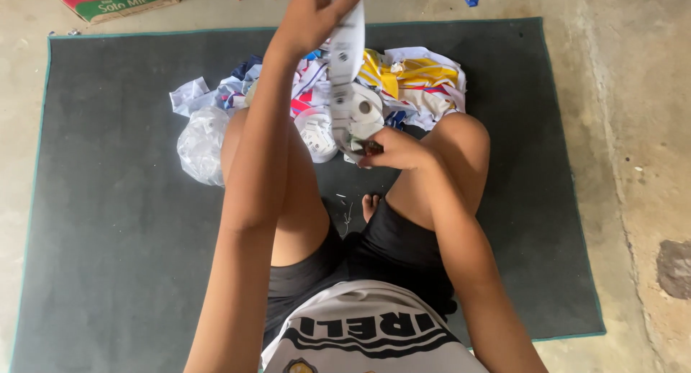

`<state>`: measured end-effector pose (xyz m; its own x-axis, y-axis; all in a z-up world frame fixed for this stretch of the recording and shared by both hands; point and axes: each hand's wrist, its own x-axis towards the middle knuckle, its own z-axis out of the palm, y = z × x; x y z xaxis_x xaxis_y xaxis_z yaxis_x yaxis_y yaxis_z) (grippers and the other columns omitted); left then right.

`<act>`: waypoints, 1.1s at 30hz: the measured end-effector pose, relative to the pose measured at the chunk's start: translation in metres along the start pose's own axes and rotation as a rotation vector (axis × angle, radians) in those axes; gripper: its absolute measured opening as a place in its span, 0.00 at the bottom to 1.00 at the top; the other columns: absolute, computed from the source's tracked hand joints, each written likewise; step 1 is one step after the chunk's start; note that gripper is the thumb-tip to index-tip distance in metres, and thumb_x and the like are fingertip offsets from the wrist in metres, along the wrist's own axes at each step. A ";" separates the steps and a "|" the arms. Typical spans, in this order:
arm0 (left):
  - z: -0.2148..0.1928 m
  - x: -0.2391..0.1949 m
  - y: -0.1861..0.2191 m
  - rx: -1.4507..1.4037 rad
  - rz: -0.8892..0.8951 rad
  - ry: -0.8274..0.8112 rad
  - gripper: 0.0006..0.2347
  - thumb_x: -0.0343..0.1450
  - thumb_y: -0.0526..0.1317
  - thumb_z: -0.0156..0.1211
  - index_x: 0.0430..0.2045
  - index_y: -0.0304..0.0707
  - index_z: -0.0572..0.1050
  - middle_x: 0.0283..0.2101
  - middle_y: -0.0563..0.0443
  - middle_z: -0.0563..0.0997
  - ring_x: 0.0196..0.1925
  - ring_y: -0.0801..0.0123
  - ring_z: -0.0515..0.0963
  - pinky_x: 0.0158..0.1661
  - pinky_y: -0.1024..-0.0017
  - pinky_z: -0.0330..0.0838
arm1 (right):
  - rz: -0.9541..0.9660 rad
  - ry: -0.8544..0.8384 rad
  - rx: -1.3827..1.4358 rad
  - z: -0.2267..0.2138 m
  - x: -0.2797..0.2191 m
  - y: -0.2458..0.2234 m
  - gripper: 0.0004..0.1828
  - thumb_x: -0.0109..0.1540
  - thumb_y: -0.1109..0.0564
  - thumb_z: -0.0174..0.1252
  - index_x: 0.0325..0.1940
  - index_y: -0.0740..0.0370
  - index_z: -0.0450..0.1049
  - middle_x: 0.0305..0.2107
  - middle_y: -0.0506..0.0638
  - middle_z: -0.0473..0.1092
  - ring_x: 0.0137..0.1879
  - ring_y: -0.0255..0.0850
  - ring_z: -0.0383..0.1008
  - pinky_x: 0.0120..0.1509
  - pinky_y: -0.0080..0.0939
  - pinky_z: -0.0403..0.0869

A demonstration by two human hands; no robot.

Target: The person sits on a mat and uses scissors to cut a roll of white paper tape into smaller strips. They repeatedly pick up the tape roll, cut a section, and place the cut piece onto a pile of other materials on the mat.

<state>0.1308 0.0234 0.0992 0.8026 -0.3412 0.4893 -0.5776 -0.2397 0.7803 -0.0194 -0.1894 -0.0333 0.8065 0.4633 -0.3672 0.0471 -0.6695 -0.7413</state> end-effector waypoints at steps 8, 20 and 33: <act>-0.004 -0.023 0.025 0.232 -0.444 -0.432 0.41 0.72 0.68 0.43 0.72 0.38 0.44 0.63 0.38 0.75 0.57 0.56 0.79 0.51 0.66 0.65 | -0.296 0.750 1.136 -0.024 0.001 -0.034 0.08 0.61 0.60 0.66 0.38 0.60 0.72 0.15 0.46 0.63 0.19 0.34 0.61 0.26 0.32 0.62; -0.005 -0.053 0.104 -0.550 -0.277 -0.219 0.33 0.73 0.57 0.48 0.72 0.44 0.52 0.32 0.59 0.74 0.41 0.83 0.76 0.47 0.78 0.84 | -0.494 0.650 0.682 -0.093 -0.047 -0.134 0.11 0.68 0.58 0.61 0.34 0.62 0.69 0.20 0.45 0.60 0.24 0.30 0.59 0.29 0.30 0.61; 0.016 -0.085 0.095 -0.629 -0.153 -0.161 0.24 0.77 0.45 0.53 0.68 0.36 0.58 0.47 0.54 0.78 0.47 0.79 0.75 0.49 0.74 0.78 | -0.603 0.584 0.427 -0.079 -0.069 -0.098 0.12 0.66 0.57 0.62 0.31 0.63 0.70 0.21 0.46 0.64 0.27 0.32 0.60 0.34 0.32 0.61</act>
<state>0.0050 0.0147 0.1256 0.8078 -0.4890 0.3290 -0.2230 0.2631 0.9386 -0.0326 -0.2021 0.1090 0.8898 0.2206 0.3994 0.4261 -0.0887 -0.9003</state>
